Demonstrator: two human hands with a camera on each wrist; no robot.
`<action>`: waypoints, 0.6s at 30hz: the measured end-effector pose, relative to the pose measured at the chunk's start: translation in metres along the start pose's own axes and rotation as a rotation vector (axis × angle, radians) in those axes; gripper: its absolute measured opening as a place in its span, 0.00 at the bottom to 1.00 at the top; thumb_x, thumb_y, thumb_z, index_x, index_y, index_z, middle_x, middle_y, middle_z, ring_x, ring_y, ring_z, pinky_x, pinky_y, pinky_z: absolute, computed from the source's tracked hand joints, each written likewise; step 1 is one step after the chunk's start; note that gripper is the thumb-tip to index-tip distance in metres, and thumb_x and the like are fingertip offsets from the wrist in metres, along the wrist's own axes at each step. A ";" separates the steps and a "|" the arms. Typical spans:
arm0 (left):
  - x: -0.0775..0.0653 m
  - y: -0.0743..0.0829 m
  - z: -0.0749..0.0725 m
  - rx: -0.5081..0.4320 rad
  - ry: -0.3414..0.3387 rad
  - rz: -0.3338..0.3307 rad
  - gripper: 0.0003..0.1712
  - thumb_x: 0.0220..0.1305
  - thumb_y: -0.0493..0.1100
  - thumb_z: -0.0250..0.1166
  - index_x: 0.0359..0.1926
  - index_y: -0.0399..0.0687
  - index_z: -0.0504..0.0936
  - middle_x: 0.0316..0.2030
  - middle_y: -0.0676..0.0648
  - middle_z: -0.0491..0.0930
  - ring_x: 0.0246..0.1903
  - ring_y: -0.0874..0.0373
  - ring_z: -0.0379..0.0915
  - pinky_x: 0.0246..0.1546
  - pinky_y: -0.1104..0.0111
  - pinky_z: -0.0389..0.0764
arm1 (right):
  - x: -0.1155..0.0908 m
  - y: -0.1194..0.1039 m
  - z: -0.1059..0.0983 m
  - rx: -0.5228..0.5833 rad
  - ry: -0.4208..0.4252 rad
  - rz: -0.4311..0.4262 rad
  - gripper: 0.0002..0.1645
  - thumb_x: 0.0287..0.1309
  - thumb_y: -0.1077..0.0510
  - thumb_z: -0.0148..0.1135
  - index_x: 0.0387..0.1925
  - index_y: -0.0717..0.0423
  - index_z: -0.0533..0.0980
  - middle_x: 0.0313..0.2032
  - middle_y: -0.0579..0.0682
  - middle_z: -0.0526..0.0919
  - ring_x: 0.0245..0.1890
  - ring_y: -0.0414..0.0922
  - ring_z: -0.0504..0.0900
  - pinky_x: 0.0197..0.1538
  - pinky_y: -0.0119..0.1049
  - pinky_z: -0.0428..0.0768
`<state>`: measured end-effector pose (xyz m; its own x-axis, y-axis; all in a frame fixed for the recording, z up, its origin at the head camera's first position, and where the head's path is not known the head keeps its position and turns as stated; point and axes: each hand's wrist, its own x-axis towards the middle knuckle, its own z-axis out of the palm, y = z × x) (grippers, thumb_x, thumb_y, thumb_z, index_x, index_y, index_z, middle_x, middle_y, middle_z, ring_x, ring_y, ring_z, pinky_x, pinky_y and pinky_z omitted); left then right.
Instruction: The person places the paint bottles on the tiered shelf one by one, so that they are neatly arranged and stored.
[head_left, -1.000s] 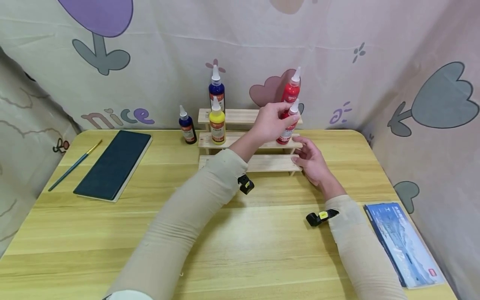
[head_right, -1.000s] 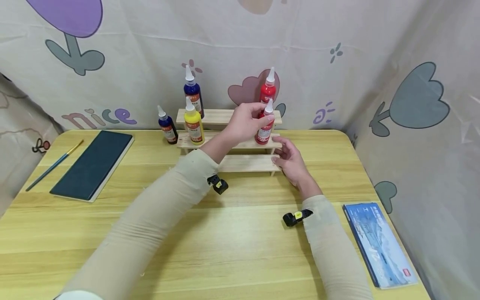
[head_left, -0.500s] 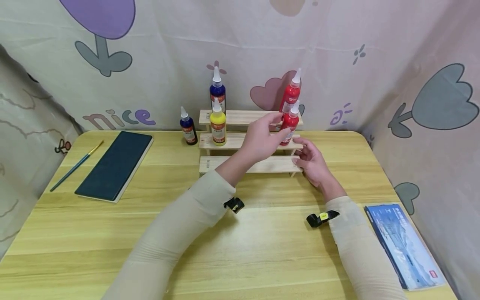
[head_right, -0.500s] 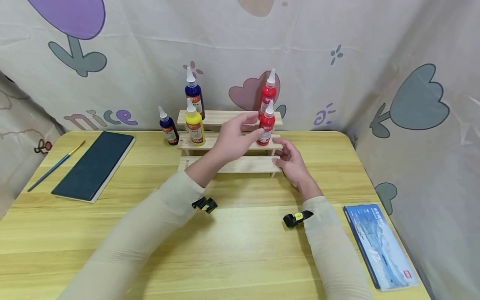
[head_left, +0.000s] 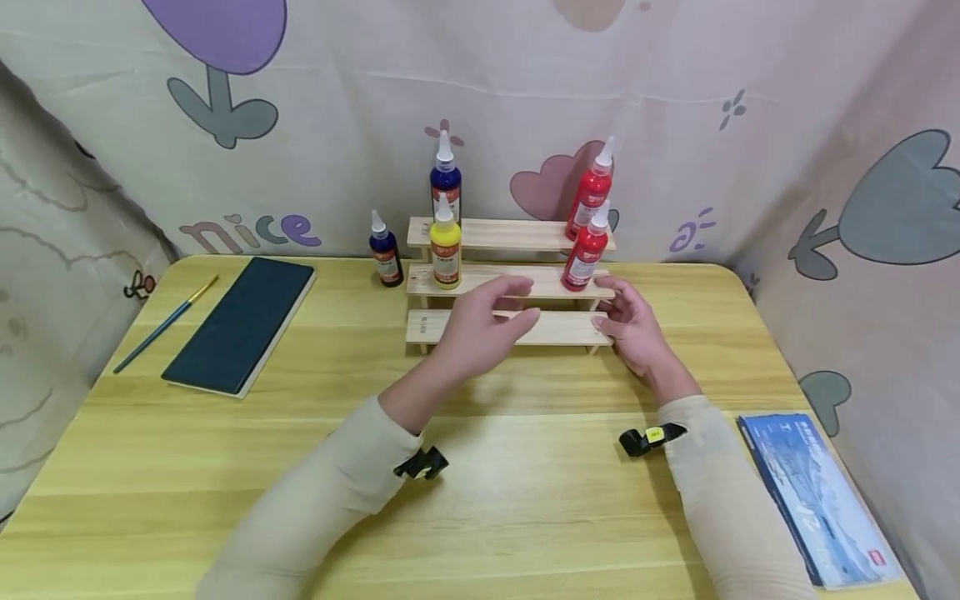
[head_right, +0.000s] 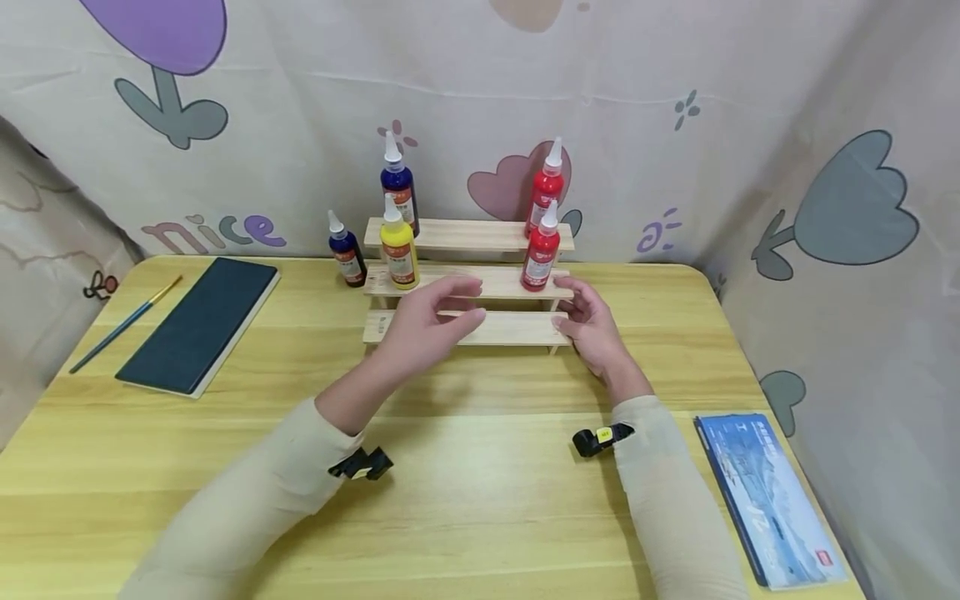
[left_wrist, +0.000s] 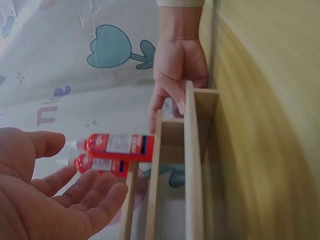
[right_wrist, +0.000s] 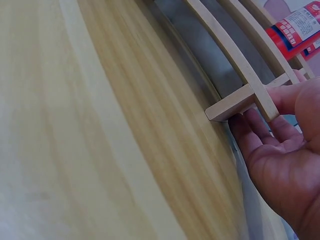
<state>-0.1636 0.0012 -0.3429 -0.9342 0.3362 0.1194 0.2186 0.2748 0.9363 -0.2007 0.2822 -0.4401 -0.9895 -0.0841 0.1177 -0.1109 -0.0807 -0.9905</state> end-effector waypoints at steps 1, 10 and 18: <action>-0.004 -0.003 -0.004 -0.004 0.006 0.002 0.22 0.69 0.44 0.67 0.61 0.47 0.78 0.56 0.47 0.79 0.52 0.57 0.77 0.50 0.66 0.79 | 0.000 0.000 0.000 0.003 0.001 0.000 0.39 0.55 0.85 0.52 0.63 0.52 0.72 0.60 0.52 0.72 0.55 0.53 0.71 0.47 0.30 0.78; -0.040 -0.034 -0.079 0.054 0.171 -0.053 0.15 0.69 0.41 0.65 0.55 0.45 0.81 0.48 0.49 0.81 0.46 0.56 0.78 0.48 0.61 0.80 | 0.000 0.001 -0.002 -0.010 -0.008 0.006 0.40 0.55 0.85 0.52 0.64 0.53 0.71 0.61 0.53 0.72 0.55 0.52 0.72 0.52 0.34 0.78; -0.035 -0.049 -0.136 0.198 0.337 -0.057 0.16 0.71 0.45 0.63 0.55 0.43 0.81 0.49 0.45 0.82 0.48 0.53 0.77 0.47 0.65 0.79 | 0.000 -0.002 -0.002 -0.009 -0.007 0.003 0.38 0.56 0.84 0.53 0.64 0.52 0.72 0.61 0.51 0.73 0.54 0.51 0.72 0.48 0.31 0.78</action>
<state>-0.1800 -0.1467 -0.3475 -0.9794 0.0095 0.2015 0.1829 0.4638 0.8669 -0.2004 0.2842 -0.4387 -0.9891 -0.0911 0.1153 -0.1090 -0.0715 -0.9915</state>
